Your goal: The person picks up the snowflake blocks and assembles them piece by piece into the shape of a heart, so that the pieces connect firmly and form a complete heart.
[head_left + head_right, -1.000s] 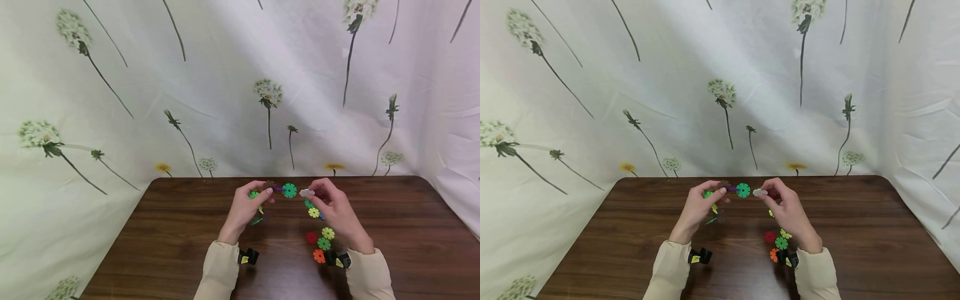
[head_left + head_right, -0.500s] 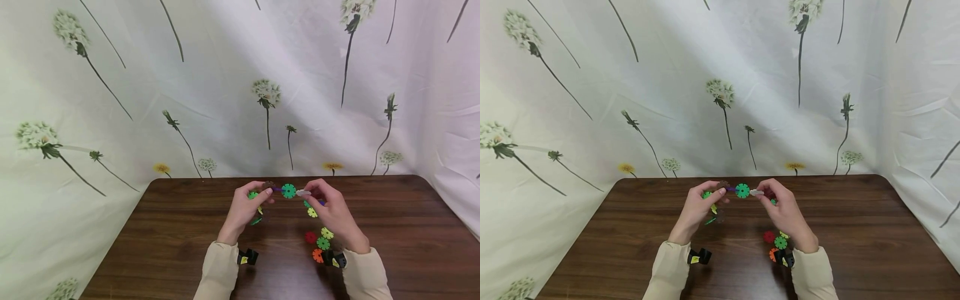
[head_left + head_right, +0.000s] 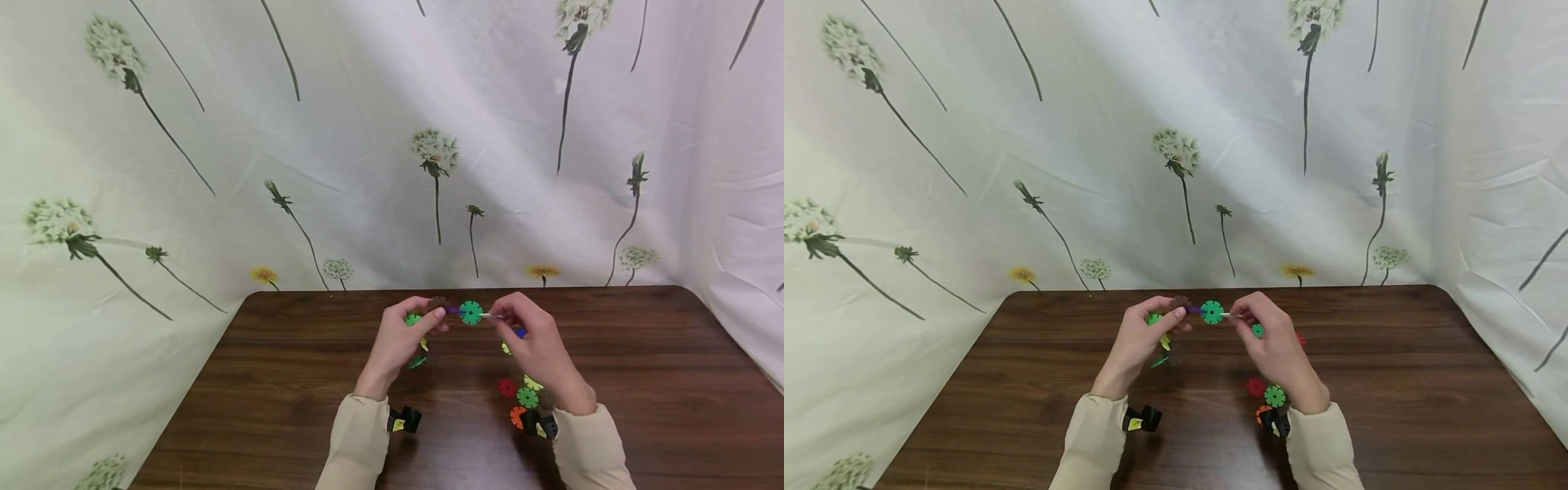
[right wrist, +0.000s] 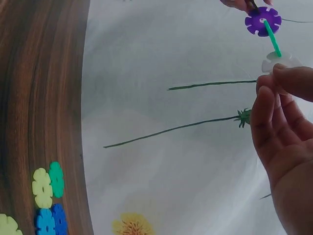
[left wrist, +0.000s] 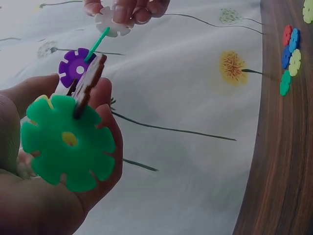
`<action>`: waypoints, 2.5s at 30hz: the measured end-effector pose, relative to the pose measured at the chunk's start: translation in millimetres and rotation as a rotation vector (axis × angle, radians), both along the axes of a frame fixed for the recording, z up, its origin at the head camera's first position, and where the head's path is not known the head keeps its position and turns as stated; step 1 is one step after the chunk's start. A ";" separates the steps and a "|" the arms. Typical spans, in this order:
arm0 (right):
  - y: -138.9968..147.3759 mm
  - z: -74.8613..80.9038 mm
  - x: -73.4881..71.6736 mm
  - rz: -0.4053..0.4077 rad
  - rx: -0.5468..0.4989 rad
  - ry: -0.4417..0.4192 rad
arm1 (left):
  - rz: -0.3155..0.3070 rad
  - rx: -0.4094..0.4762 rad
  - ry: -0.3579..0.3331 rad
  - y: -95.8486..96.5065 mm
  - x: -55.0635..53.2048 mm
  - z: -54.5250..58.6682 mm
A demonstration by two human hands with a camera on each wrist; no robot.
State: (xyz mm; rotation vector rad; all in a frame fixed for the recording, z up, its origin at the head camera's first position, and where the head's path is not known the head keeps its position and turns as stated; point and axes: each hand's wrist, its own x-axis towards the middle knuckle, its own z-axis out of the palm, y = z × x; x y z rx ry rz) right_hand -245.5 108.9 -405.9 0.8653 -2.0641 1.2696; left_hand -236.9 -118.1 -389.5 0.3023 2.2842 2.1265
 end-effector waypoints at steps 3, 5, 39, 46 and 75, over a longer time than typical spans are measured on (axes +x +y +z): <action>-1.9 -1.4 -1.7 0.012 -0.009 0.049 | 0.015 0.006 0.004 0.2 -0.2 -0.4; -2.7 -1.2 -1.9 0.010 -0.005 0.070 | 0.029 0.018 0.005 0.6 0.1 -0.1; -14.3 -8.4 -3.3 -0.042 -0.034 0.247 | 0.060 0.136 -0.029 1.3 0.8 2.3; -13.0 -5.7 -4.7 -0.040 -0.056 0.203 | 0.003 0.099 -0.054 -2.0 -0.1 1.9; 31.0 -6.3 -5.1 -0.189 -0.084 -0.152 | 0.063 0.099 -0.080 -5.0 0.0 3.7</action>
